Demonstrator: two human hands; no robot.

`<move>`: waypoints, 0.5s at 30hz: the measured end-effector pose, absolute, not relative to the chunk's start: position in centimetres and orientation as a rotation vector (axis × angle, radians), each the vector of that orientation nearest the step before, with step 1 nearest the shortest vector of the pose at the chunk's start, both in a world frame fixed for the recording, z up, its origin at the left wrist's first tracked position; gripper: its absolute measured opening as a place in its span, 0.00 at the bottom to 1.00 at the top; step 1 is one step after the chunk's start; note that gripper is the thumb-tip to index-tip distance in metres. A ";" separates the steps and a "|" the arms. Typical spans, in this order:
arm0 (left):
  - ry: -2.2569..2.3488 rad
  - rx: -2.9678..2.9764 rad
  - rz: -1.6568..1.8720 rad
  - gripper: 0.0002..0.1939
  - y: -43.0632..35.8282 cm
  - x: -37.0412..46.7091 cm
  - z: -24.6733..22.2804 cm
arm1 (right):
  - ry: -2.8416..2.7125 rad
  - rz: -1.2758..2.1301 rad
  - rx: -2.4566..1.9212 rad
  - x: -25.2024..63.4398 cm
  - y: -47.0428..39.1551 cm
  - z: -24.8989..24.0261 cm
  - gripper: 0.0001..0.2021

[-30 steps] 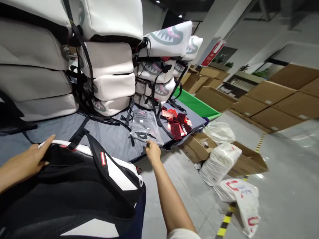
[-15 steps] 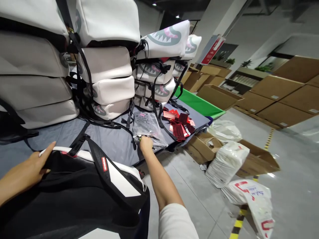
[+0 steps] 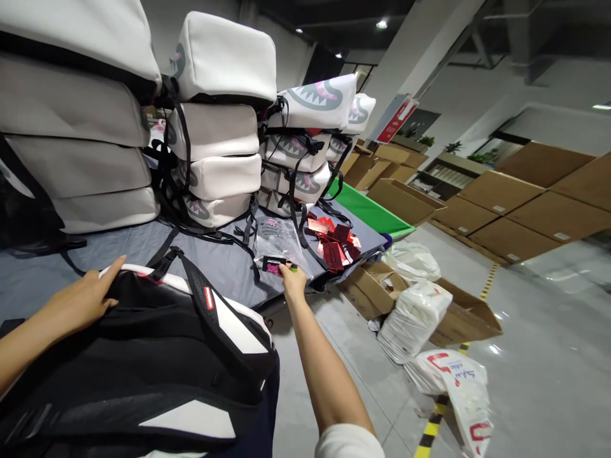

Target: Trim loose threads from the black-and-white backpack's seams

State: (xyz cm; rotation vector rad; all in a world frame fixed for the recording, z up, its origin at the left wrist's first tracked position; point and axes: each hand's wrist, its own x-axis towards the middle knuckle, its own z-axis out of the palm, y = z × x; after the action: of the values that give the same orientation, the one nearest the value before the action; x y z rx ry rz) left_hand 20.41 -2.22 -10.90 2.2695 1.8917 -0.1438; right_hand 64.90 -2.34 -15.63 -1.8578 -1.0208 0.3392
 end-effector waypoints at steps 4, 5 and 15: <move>1.957 2.422 0.459 0.31 -4.4 21.1 -10.6 | -1.113 0.523 -1.633 60.7 -6.1 -12.4 0.23; 1.890 2.484 0.684 0.28 -5.4 21.6 -10.2 | -1.157 0.554 -1.585 59.2 -7.1 -11.5 0.21; 1.079 2.603 1.326 0.08 -12.2 25.2 -9.2 | -1.968 0.541 -1.056 47.1 -13.0 -5.8 0.08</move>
State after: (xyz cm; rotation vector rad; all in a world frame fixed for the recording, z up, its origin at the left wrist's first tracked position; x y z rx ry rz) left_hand 25.21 -12.21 -9.21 2.6028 1.0786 1.3265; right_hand 47.08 -13.05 -5.83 -1.0565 -1.9680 0.5413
